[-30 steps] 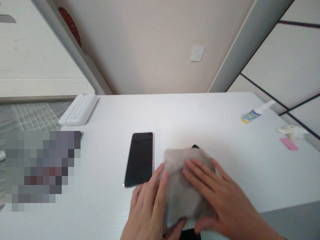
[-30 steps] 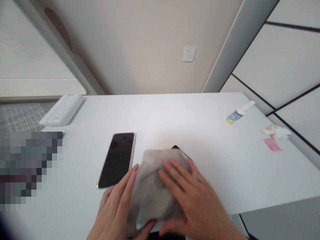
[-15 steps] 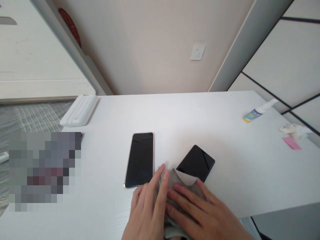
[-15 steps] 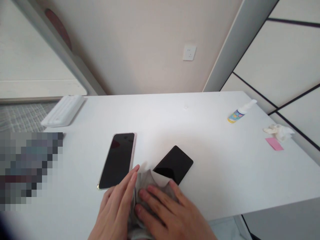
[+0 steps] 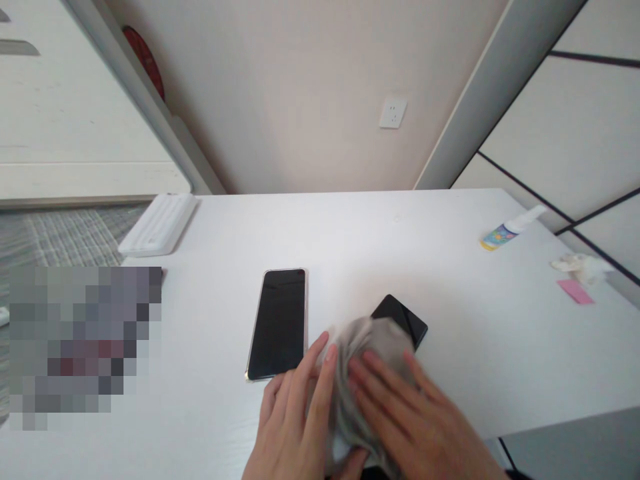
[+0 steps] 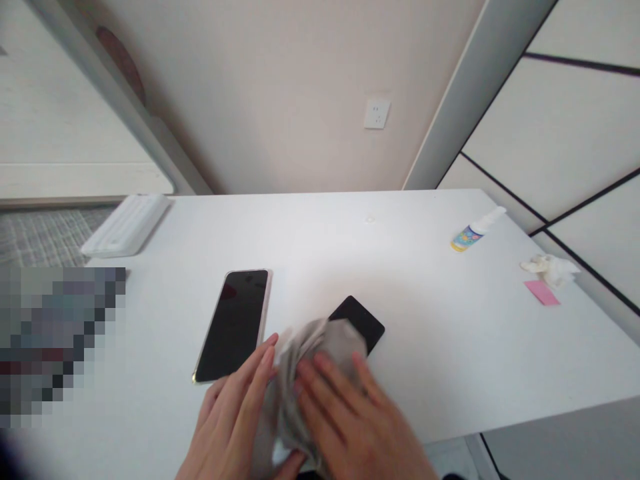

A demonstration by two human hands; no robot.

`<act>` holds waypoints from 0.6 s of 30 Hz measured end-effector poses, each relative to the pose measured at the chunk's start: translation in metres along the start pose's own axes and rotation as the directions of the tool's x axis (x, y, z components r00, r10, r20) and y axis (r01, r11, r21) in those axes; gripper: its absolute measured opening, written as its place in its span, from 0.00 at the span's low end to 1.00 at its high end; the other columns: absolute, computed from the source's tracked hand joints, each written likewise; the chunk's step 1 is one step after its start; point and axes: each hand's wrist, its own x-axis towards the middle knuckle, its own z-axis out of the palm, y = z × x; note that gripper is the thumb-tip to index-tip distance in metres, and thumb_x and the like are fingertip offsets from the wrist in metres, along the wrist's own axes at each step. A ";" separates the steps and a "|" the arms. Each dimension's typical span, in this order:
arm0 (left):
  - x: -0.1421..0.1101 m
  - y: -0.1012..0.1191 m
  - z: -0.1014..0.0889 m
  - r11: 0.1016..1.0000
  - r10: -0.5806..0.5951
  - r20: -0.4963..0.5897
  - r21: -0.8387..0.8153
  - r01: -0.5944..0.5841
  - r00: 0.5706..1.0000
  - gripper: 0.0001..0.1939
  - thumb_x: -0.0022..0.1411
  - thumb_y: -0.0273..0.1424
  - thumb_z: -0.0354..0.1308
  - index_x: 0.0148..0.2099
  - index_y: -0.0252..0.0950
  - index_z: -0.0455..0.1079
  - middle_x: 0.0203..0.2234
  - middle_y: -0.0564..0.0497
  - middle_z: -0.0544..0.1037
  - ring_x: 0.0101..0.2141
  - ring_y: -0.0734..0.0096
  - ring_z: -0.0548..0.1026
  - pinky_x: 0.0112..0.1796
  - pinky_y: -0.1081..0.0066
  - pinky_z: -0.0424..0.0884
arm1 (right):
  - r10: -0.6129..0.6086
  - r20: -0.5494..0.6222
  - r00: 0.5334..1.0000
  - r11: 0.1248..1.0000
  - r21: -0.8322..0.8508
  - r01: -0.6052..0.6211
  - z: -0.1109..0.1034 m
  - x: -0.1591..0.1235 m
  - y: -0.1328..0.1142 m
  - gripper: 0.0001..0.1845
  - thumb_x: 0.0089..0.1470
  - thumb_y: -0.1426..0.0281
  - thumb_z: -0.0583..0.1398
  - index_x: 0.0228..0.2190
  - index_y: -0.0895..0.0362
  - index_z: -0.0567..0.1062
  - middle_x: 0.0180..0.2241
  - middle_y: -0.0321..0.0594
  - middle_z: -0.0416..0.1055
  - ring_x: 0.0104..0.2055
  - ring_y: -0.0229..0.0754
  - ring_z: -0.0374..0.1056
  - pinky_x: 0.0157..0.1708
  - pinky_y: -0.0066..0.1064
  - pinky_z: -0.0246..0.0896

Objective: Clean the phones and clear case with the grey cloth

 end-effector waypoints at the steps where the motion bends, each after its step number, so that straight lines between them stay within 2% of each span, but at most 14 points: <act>1: 0.000 -0.001 0.000 1.000 0.004 0.000 0.004 -0.004 1.000 0.47 0.66 0.36 0.58 0.78 0.24 0.40 0.68 0.31 0.68 0.61 0.48 0.73 0.54 0.58 0.69 | -0.060 0.004 0.998 0.998 0.007 0.060 0.000 0.000 0.000 0.28 0.74 0.58 0.51 0.68 0.57 0.66 0.71 0.36 0.60 0.73 0.43 0.57 0.74 0.40 0.44; 2: 0.000 -0.001 0.001 1.000 0.004 -0.001 0.007 -0.004 1.000 0.47 0.67 0.37 0.58 0.78 0.24 0.40 0.68 0.31 0.68 0.60 0.48 0.73 0.53 0.58 0.70 | -0.066 0.020 0.998 0.998 0.011 0.066 0.000 0.000 0.000 0.29 0.74 0.57 0.50 0.68 0.57 0.65 0.71 0.35 0.60 0.72 0.42 0.57 0.74 0.41 0.45; 5: -0.003 -0.004 0.002 1.000 0.001 -0.010 0.006 -0.001 1.000 0.47 0.69 0.40 0.57 0.78 0.25 0.39 0.68 0.31 0.67 0.60 0.49 0.73 0.53 0.58 0.69 | 0.136 0.071 0.988 0.991 -0.010 -0.135 0.002 0.001 0.002 0.44 0.70 0.43 0.49 0.69 0.66 0.62 0.71 0.48 0.59 0.72 0.54 0.57 0.73 0.54 0.46; 6: -0.004 -0.005 0.003 1.000 0.000 -0.003 0.004 0.000 1.000 0.47 0.70 0.40 0.57 0.78 0.25 0.39 0.69 0.31 0.67 0.61 0.49 0.73 0.54 0.58 0.69 | 0.184 0.044 0.982 0.983 -0.024 -0.183 0.004 0.001 0.001 0.47 0.69 0.41 0.50 0.68 0.67 0.63 0.70 0.52 0.60 0.72 0.58 0.57 0.73 0.56 0.46; 7: -0.004 -0.005 0.003 1.000 0.005 0.010 0.000 -0.005 1.000 0.47 0.70 0.41 0.57 0.79 0.25 0.39 0.69 0.31 0.66 0.62 0.49 0.72 0.55 0.58 0.69 | 0.140 0.032 0.990 0.990 -0.012 -0.140 0.005 0.002 0.000 0.43 0.70 0.44 0.52 0.68 0.66 0.64 0.70 0.50 0.60 0.73 0.56 0.56 0.73 0.53 0.47; 9: -0.006 -0.007 0.003 1.000 0.021 0.033 -0.005 -0.021 0.999 0.47 0.71 0.41 0.57 0.79 0.25 0.39 0.69 0.31 0.66 0.63 0.49 0.71 0.56 0.59 0.68 | -0.065 -0.060 0.996 0.998 0.019 0.066 0.006 0.004 -0.002 0.29 0.73 0.55 0.55 0.66 0.56 0.68 0.70 0.36 0.63 0.73 0.45 0.56 0.72 0.40 0.51; 10: -0.007 -0.008 0.003 1.000 0.027 0.033 -0.008 -0.026 0.999 0.47 0.71 0.42 0.57 0.79 0.25 0.38 0.69 0.31 0.66 0.63 0.49 0.71 0.56 0.59 0.68 | -0.117 -0.033 0.993 0.992 0.035 0.119 0.006 0.005 -0.002 0.28 0.73 0.56 0.55 0.67 0.55 0.67 0.70 0.33 0.62 0.73 0.41 0.56 0.72 0.37 0.52; 11: -0.007 -0.008 0.004 1.000 0.025 0.027 -0.009 -0.025 0.999 0.47 0.71 0.42 0.57 0.79 0.26 0.38 0.69 0.31 0.66 0.63 0.48 0.72 0.55 0.59 0.68 | -0.099 0.004 0.995 0.993 0.061 0.099 0.006 0.006 -0.001 0.32 0.72 0.51 0.54 0.68 0.56 0.65 0.70 0.36 0.62 0.72 0.42 0.58 0.72 0.39 0.52; 14: -0.007 -0.009 0.005 1.000 0.007 -0.002 -0.008 -0.007 1.000 0.46 0.72 0.42 0.57 0.79 0.26 0.39 0.68 0.31 0.68 0.61 0.48 0.73 0.54 0.59 0.70 | 0.129 0.089 0.988 0.990 0.042 -0.133 0.005 0.007 0.003 0.53 0.64 0.35 0.50 0.70 0.65 0.61 0.71 0.50 0.59 0.73 0.55 0.56 0.72 0.53 0.49; 15: -0.007 -0.010 0.005 1.000 0.012 -0.008 -0.015 -0.012 1.000 0.46 0.72 0.44 0.57 0.79 0.27 0.39 0.67 0.31 0.69 0.61 0.48 0.74 0.54 0.59 0.70 | 0.149 0.068 0.986 0.988 0.026 -0.151 0.005 0.007 0.003 0.53 0.64 0.34 0.50 0.69 0.65 0.62 0.71 0.50 0.59 0.73 0.57 0.55 0.72 0.54 0.49; 18: -0.007 -0.011 0.005 0.998 0.018 0.008 -0.059 -0.018 1.000 0.48 0.72 0.48 0.56 0.80 0.31 0.37 0.67 0.33 0.70 0.60 0.48 0.75 0.52 0.59 0.72 | -0.055 -0.020 0.998 0.998 0.041 0.056 0.005 0.008 -0.002 0.33 0.73 0.51 0.53 0.69 0.57 0.64 0.71 0.36 0.61 0.73 0.44 0.55 0.71 0.39 0.54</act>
